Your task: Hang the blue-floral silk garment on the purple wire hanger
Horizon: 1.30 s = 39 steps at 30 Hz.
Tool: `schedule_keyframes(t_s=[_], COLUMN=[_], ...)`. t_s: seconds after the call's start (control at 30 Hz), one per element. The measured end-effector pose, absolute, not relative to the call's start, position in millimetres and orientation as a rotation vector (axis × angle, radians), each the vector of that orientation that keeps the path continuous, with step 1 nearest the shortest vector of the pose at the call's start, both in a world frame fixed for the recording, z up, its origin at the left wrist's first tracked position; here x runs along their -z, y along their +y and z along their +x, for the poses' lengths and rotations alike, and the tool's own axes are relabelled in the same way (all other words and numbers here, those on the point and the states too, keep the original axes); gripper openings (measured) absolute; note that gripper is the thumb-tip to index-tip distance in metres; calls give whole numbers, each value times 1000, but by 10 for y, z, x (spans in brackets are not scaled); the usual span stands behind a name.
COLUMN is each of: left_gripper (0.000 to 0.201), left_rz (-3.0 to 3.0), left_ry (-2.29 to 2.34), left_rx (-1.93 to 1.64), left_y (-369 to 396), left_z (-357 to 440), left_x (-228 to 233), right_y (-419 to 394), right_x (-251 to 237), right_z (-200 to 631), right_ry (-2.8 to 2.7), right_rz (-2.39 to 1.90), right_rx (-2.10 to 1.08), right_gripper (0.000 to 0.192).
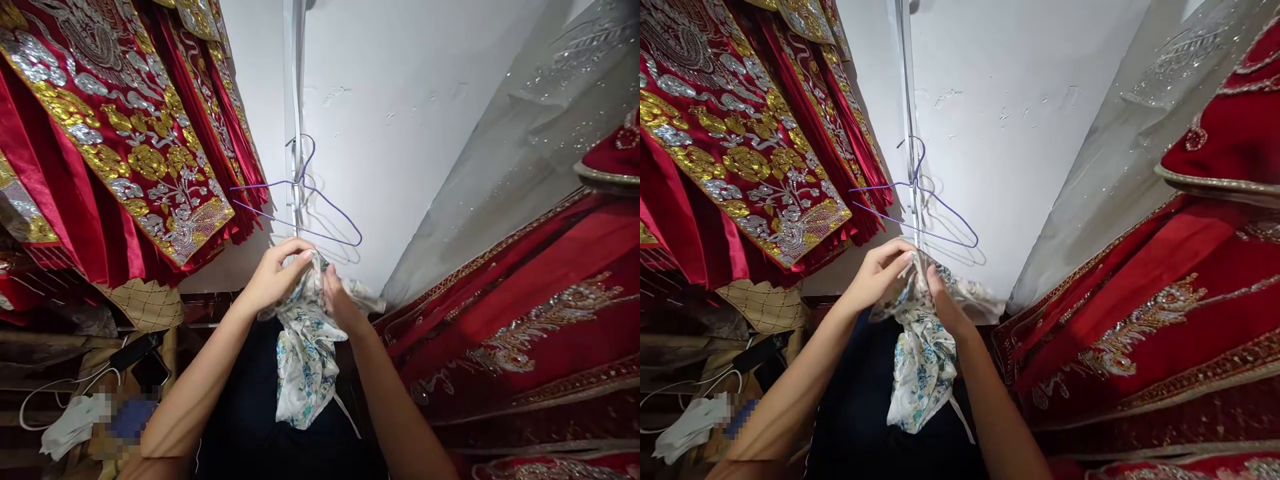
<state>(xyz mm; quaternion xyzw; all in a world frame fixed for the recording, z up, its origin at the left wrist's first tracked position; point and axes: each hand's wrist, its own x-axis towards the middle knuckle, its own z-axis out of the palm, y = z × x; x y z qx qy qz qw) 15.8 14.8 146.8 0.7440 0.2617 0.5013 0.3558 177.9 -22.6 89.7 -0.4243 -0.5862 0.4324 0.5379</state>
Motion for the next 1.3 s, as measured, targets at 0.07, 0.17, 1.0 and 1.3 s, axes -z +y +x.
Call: schedule_keyframes(t_s=[0.07,0.17,1.0,1.3], left_gripper=[27,42,37,20], left_rz=[2063,2017,2554,2799], left_ry=[685,632,1563,1079], left_rx=[-1316,-1171,-544,-1018], left_y=[133,205,774,833], left_z=[180,144,-1245,-648], left_x=[-1536,-1429,-1428,-1928], right_y=[-195,-143,909,371], right_x=[-1050,-1338,-990,-1157], right_z=[1801,1928,2866,2607], right_ry=[-1426,-1501,-1672,-1820], right_rz=[-916,-812,-1191,-1092], right_rx=[-1267,-1458,-282,-598], right_gripper=[53,50,10,25])
